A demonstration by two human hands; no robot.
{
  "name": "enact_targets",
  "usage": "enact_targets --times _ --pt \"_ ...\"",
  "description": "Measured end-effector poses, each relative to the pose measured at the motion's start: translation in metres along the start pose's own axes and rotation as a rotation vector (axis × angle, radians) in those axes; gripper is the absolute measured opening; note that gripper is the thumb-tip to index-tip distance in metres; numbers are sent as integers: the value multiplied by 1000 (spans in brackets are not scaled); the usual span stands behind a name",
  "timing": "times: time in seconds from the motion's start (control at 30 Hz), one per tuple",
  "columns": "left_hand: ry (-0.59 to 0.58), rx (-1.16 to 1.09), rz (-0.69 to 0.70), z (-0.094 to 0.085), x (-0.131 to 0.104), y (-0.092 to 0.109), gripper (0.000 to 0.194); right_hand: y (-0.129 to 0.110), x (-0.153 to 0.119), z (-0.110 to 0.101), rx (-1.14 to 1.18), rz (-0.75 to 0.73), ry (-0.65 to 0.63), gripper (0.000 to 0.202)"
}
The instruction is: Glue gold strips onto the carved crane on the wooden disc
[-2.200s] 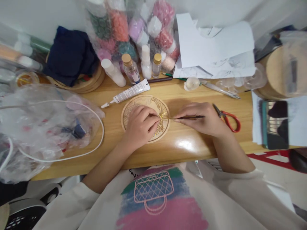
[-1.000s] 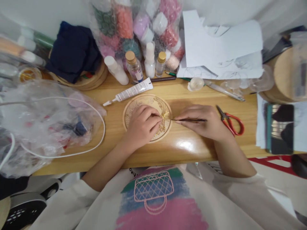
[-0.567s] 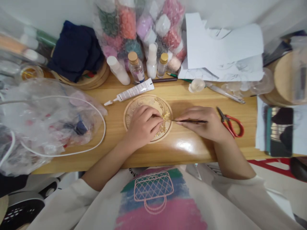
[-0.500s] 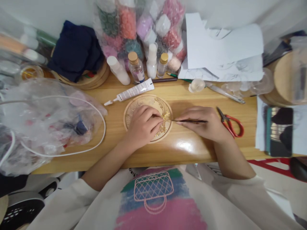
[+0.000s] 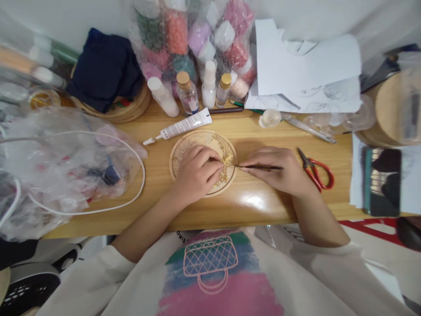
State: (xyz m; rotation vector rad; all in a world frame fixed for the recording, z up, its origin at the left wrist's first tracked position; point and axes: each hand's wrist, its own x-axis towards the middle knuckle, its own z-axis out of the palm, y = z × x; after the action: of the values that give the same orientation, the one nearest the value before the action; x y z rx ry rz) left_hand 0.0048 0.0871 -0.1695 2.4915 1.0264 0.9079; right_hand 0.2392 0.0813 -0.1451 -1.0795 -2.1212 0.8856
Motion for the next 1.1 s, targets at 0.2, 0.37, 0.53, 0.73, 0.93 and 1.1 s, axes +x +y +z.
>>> enact_targets --times 0.2,0.37,0.53,0.73,0.93,1.1 --pt "5 2 14 -1 1 0 9 1 1 0 -10 -36 10 8" --pt "5 9 11 -1 0 0 9 1 0 0 -14 -25 8 8" --pt "-2 3 7 0 -1 0 10 -1 1 1 -14 -23 14 8" --pt "-6 -3 3 0 -1 0 11 0 1 3 8 -32 26 8" --pt "-4 1 1 0 -1 0 11 1 1 3 2 -26 16 8" --pt "0 1 8 0 -1 -1 11 1 1 3 5 -44 26 7"
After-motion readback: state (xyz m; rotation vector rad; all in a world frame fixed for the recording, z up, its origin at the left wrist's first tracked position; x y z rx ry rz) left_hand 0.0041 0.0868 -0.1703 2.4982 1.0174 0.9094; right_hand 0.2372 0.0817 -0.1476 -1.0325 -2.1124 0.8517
